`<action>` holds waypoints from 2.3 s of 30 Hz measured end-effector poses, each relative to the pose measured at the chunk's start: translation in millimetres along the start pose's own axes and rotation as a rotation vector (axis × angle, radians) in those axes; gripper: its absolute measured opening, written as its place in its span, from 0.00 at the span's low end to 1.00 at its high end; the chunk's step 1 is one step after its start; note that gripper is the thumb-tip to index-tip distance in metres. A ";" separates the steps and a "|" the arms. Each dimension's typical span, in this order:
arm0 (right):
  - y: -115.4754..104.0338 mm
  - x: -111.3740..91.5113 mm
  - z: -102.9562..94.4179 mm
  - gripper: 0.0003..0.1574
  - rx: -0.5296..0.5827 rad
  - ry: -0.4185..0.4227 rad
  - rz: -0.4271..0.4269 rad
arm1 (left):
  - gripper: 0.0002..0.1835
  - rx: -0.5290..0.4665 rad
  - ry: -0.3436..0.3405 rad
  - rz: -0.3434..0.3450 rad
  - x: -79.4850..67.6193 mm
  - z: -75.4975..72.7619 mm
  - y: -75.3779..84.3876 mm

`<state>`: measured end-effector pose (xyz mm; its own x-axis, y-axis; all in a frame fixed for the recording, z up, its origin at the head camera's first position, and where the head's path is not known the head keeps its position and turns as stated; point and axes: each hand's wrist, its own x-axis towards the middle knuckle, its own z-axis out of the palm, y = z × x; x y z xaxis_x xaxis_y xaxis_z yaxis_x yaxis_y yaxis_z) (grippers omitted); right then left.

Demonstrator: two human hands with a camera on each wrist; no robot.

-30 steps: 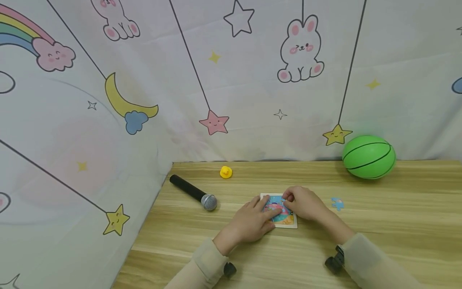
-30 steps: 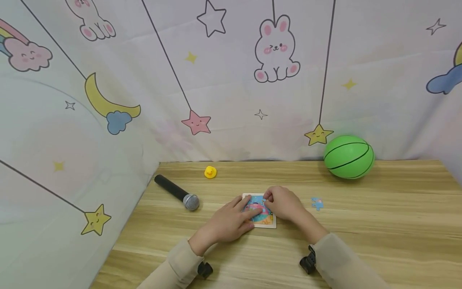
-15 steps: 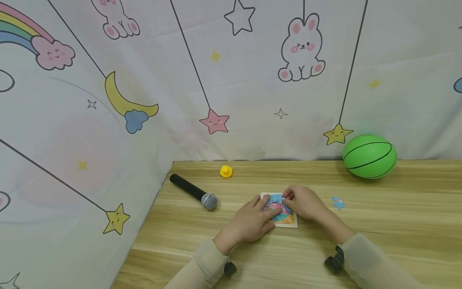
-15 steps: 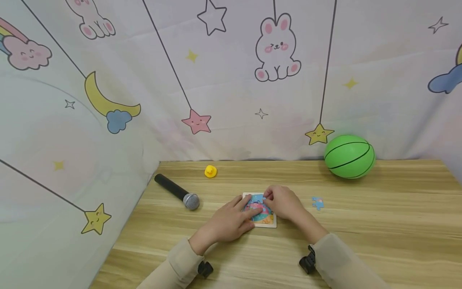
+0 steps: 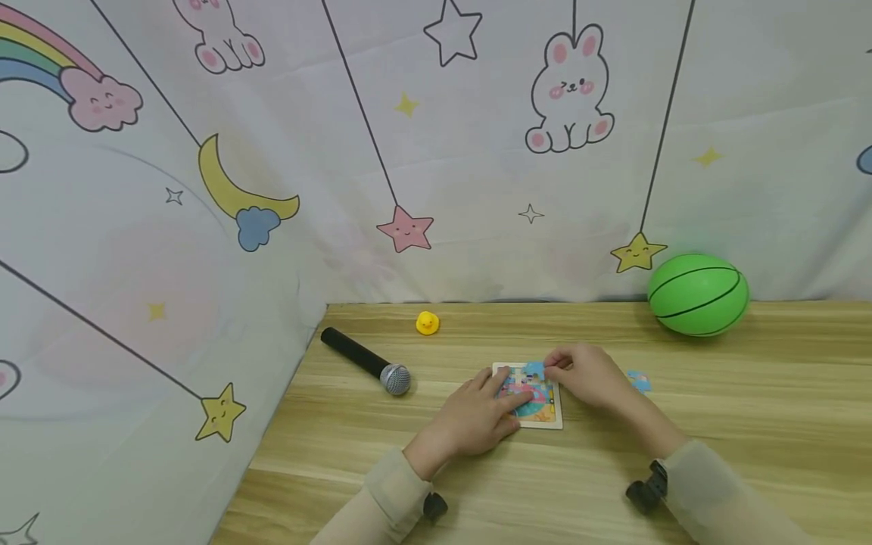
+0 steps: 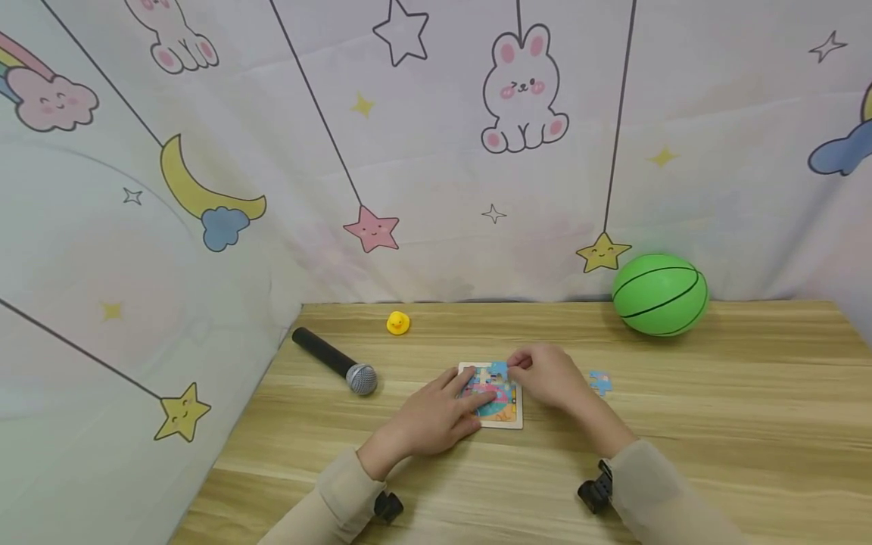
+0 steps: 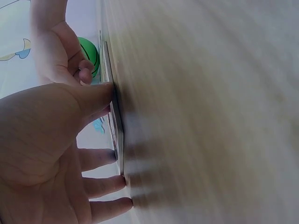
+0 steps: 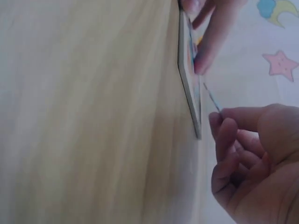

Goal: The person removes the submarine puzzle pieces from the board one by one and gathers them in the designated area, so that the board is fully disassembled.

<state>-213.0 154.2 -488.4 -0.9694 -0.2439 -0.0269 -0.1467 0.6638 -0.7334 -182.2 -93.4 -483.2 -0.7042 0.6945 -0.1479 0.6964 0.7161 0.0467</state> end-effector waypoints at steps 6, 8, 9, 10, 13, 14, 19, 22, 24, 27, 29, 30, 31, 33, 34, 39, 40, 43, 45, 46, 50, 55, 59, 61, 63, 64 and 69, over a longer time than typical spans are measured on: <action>10.7 -6.6 -18.6 0.06 -0.019 0.012 0.023 | 0.28 -0.009 -0.005 -0.009 0.1 0.0 0.6; 14.2 -9.6 -24.7 0.06 -0.017 0.012 0.025 | 0.28 -0.016 -0.006 -0.011 -0.2 -0.1 0.8; 16.1 -11.3 -27.6 0.06 -0.018 0.012 0.025 | 0.28 -0.019 -0.006 -0.012 -0.3 0.0 0.9; 18.1 -12.9 -30.2 0.07 -0.018 0.013 0.026 | 0.28 -0.022 -0.006 -0.012 -0.4 -0.2 0.9; 23.4 -18.2 -37.6 0.07 -0.020 0.014 0.026 | 0.28 -0.022 0.000 -0.008 -0.7 -0.2 0.7; 25.5 -19.8 -39.9 0.07 -0.020 0.015 0.026 | 0.28 -0.019 0.002 -0.006 -0.9 -0.3 0.6; 38.5 -25.6 -50.0 0.07 -0.014 0.010 0.016 | 0.27 -0.009 0.016 0.004 -1.1 0.2 -0.4; 46.3 -27.9 -55.1 0.06 -0.025 0.011 0.014 | 0.27 -0.014 0.012 0.006 -0.9 0.3 -0.1; 51.2 -29.1 -57.7 0.05 -0.035 0.011 0.004 | 0.27 -0.016 0.010 0.005 -0.7 0.1 0.3; 55.3 -31.2 -60.8 0.04 -0.050 0.012 -0.014 | 0.28 -0.016 0.012 0.004 -1.0 -0.8 0.8; 57.8 -32.4 -62.1 0.04 -0.060 0.012 -0.023 | 0.28 -0.015 0.013 0.005 -1.3 -1.2 0.8; 58.4 -33.0 -62.7 0.03 -0.064 0.013 -0.022 | 0.28 -0.013 0.015 0.005 -1.4 -1.1 0.8; 59.3 -33.6 -63.1 0.03 -0.066 0.011 -0.027 | 0.27 -0.015 0.015 0.005 -1.5 -1.2 0.7; 60.1 -34.7 -63.9 0.03 -0.065 0.008 -0.022 | 0.27 -0.018 0.016 0.005 -1.5 -0.9 0.5; 60.7 -35.0 -64.0 0.03 -0.063 0.007 -0.019 | 0.27 -0.021 0.014 0.005 -1.5 -0.8 0.4; 62.0 -36.3 -65.2 0.04 -0.064 -0.008 -0.001 | 0.28 -0.030 0.010 0.000 -1.2 0.2 0.7; 62.5 -36.6 -65.4 0.04 -0.065 -0.012 0.003 | 0.28 -0.031 0.010 0.000 -1.2 0.1 0.9; 62.9 -37.8 -66.4 0.04 -0.071 -0.018 0.009 | 0.28 -0.029 0.008 0.000 -1.1 -0.1 1.2; 63.2 -38.6 -66.7 0.04 -0.073 -0.015 0.010 | 0.28 -0.029 0.006 -0.001 -1.2 -0.4 1.5; 63.3 -39.0 -66.9 0.03 -0.075 -0.011 0.009 | 0.28 -0.029 0.005 -0.003 -1.1 -0.4 1.5; 64.2 -39.9 -66.8 0.03 -0.087 0.010 0.002 | 0.28 -0.030 0.003 -0.007 -1.2 -0.1 2.0; 62.4 -40.4 -66.3 0.03 -0.092 0.023 0.003 | 0.28 -0.029 0.013 -0.005 -1.2 0.9 1.9; 58.0 -40.0 -63.6 0.04 -0.090 0.028 0.007 | 0.28 -0.031 0.019 -0.006 -1.3 2.1 1.8; 55.2 -39.5 -61.6 0.03 -0.091 0.030 0.007 | 0.28 -0.035 0.022 -0.005 -1.2 2.3 1.7; 52.0 -39.0 -59.6 0.03 -0.084 0.027 0.004 | 0.28 -0.041 0.027 -0.004 -1.3 2.5 1.6; 50.2 -38.6 -58.5 0.03 -0.078 0.025 0.005 | 0.28 -0.041 0.034 -0.001 -1.2 2.8 1.1; 41.8 -35.7 -52.0 0.03 -0.053 0.013 -0.006 | 0.29 -0.031 0.045 -0.006 -2.8 1.5 -1.0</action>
<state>-194.7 227.4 -482.8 -0.9708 -0.2393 -0.0135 -0.1627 0.6991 -0.6963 -180.7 -96.2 -484.3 -0.7146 0.6918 -0.1039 0.6878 0.7219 0.0762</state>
